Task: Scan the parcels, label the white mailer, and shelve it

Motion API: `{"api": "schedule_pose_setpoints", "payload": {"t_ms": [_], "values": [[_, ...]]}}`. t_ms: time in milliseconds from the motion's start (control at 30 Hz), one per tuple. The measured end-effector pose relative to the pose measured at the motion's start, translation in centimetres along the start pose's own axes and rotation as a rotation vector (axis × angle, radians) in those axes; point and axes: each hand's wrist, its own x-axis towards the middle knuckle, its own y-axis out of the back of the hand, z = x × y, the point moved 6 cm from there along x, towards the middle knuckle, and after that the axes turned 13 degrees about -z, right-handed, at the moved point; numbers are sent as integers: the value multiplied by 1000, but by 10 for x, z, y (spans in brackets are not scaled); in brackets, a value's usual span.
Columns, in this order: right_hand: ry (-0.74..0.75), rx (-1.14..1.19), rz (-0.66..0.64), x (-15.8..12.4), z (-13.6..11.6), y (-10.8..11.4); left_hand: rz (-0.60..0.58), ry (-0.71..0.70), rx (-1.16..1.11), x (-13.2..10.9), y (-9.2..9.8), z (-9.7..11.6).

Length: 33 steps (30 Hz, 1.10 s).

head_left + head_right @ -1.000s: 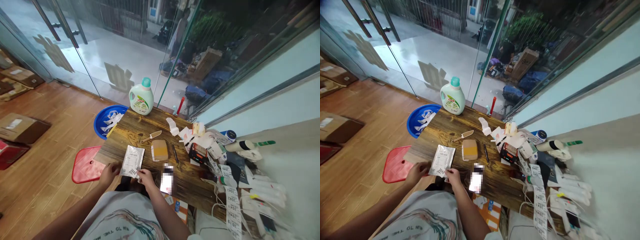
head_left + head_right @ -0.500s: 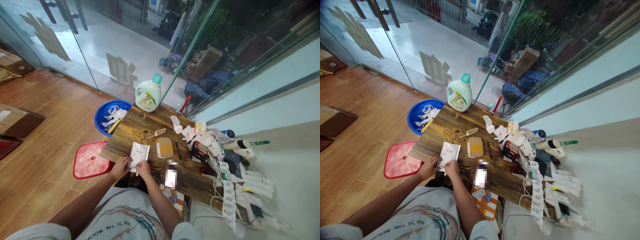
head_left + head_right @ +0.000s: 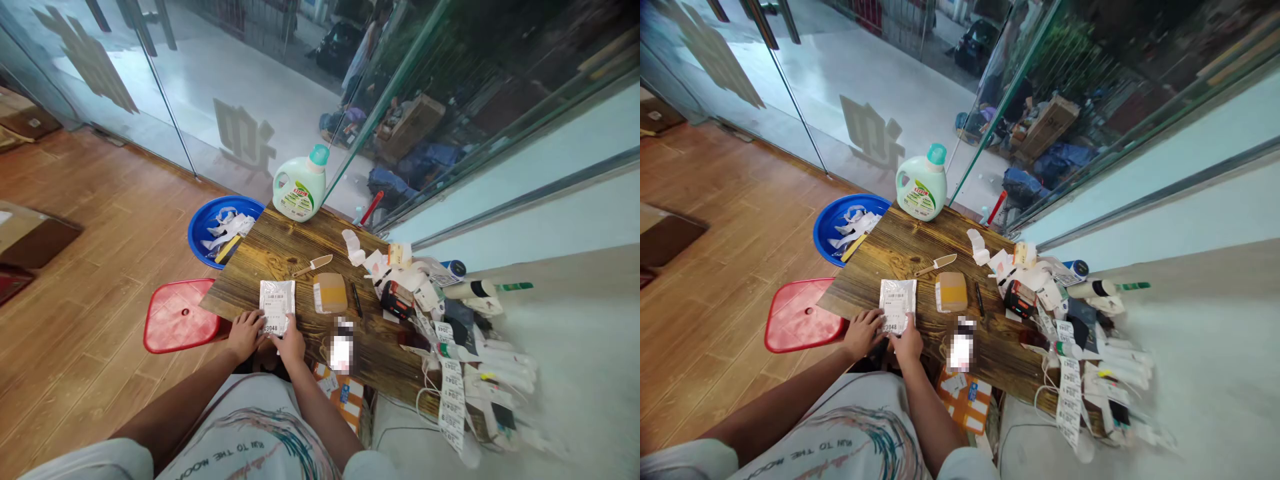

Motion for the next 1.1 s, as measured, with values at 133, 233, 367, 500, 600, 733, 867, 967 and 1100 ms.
{"api": "schedule_pose_setpoints", "payload": {"t_ms": [133, 233, 367, 500, 600, 733, 867, 967, 1100], "values": [[46, 299, -36, 0, 9, 11, 22, 8, -267, 1, 3, -2], [57, 517, -97, -4, 11, 5, 85, 81, -647, -2, 1, -6], [80, 698, -123, -11, 9, -11, 58, 197, -937, -6, -20, -4], [76, 773, -90, -11, 10, -22, 16, 307, -1112, -11, -36, -10], [74, 767, -45, -5, 12, -24, 19, 366, -1172, -14, -38, -20], [37, 740, -45, 2, 17, -34, 41, 387, -1154, -15, -35, -27], [2, 700, -70, 3, 21, -53, 61, 367, -1028, -8, -28, -34], [36, 612, -54, 3, 19, -54, 12, 342, -875, -3, -22, -38], [167, 414, -59, 10, 3, -30, -100, 271, -627, -3, -9, -38]]}}
